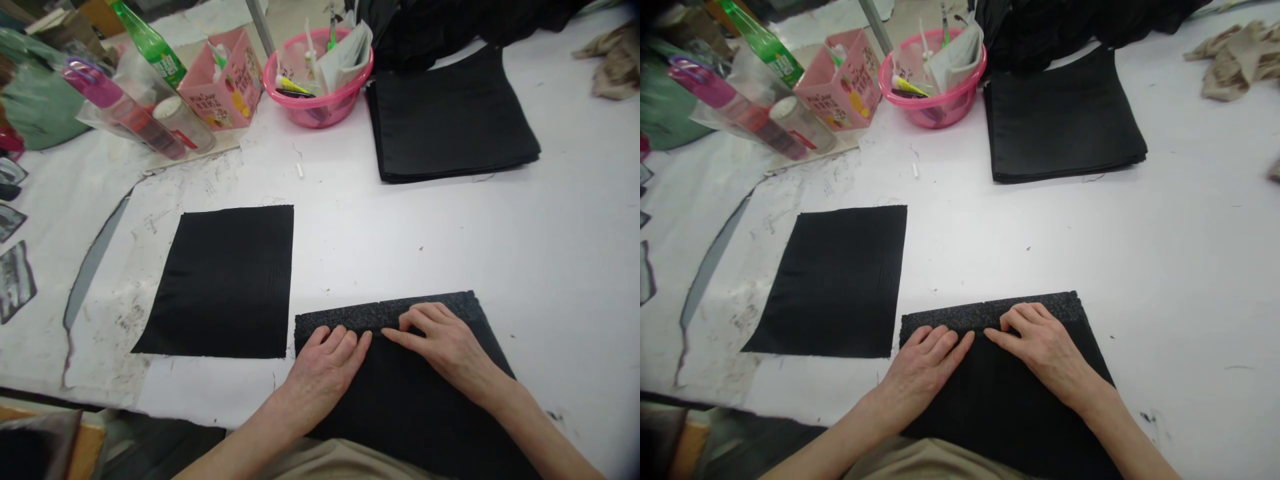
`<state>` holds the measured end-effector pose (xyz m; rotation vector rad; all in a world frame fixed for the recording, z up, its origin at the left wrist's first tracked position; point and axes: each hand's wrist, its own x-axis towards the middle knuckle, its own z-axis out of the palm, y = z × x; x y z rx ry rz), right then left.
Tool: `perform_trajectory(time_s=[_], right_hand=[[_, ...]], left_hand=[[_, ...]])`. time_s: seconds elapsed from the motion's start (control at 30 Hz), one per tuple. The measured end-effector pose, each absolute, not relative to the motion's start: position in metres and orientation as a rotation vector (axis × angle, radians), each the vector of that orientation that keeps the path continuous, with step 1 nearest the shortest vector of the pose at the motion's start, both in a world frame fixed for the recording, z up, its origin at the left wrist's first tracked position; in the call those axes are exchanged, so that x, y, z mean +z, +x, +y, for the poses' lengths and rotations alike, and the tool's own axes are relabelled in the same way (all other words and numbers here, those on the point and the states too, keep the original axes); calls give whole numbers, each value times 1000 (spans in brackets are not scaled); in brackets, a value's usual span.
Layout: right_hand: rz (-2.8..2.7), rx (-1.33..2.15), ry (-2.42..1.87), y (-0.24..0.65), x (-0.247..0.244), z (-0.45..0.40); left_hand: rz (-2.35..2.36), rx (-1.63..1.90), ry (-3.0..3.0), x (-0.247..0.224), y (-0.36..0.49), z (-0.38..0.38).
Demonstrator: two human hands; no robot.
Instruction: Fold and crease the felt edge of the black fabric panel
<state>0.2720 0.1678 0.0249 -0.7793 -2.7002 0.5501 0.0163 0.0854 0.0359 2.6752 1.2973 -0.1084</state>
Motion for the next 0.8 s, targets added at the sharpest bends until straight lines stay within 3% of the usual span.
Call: perform_trajectory(time_s=[0.8], right_hand=[[-2679, 529, -862, 296, 22, 166]], left_hand=[[1194, -127, 2744, 37, 36, 96]])
